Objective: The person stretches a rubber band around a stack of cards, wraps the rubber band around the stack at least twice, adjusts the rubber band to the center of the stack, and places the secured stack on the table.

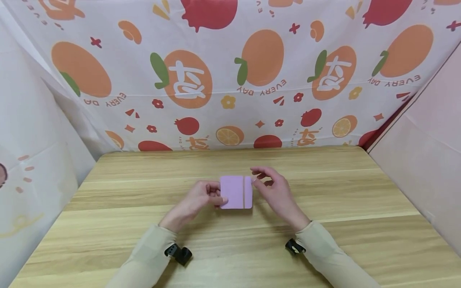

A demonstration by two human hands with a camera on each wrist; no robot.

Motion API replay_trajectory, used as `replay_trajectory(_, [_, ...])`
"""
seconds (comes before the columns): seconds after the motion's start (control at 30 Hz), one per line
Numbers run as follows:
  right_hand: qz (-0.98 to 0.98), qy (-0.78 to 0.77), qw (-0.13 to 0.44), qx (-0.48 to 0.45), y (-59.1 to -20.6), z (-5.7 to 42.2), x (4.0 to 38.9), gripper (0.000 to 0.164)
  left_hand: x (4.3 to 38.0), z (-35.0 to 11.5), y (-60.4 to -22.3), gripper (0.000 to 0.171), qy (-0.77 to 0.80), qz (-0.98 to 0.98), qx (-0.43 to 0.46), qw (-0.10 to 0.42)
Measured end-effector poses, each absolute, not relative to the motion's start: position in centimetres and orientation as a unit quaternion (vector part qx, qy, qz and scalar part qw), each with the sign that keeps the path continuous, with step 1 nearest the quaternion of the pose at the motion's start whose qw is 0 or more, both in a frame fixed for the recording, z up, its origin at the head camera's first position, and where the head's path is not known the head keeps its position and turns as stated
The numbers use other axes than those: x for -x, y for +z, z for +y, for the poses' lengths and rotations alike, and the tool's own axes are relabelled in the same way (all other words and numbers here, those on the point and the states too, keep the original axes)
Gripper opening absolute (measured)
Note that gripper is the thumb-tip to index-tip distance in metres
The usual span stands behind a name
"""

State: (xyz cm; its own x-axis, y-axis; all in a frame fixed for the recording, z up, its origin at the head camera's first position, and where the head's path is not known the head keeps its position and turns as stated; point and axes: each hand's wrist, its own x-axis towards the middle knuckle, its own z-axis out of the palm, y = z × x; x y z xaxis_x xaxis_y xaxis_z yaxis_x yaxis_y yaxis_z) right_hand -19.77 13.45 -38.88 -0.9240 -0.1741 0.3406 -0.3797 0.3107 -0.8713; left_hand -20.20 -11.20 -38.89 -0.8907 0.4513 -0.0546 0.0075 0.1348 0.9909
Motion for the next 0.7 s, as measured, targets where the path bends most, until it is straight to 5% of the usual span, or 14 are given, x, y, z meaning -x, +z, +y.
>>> replay_trajectory(0.7, [-0.812,0.562,0.051,-0.149,-38.1,13.0,19.6,0.006,19.8,-10.1,-39.2,0.011,0.630,0.738,-0.168,0.174])
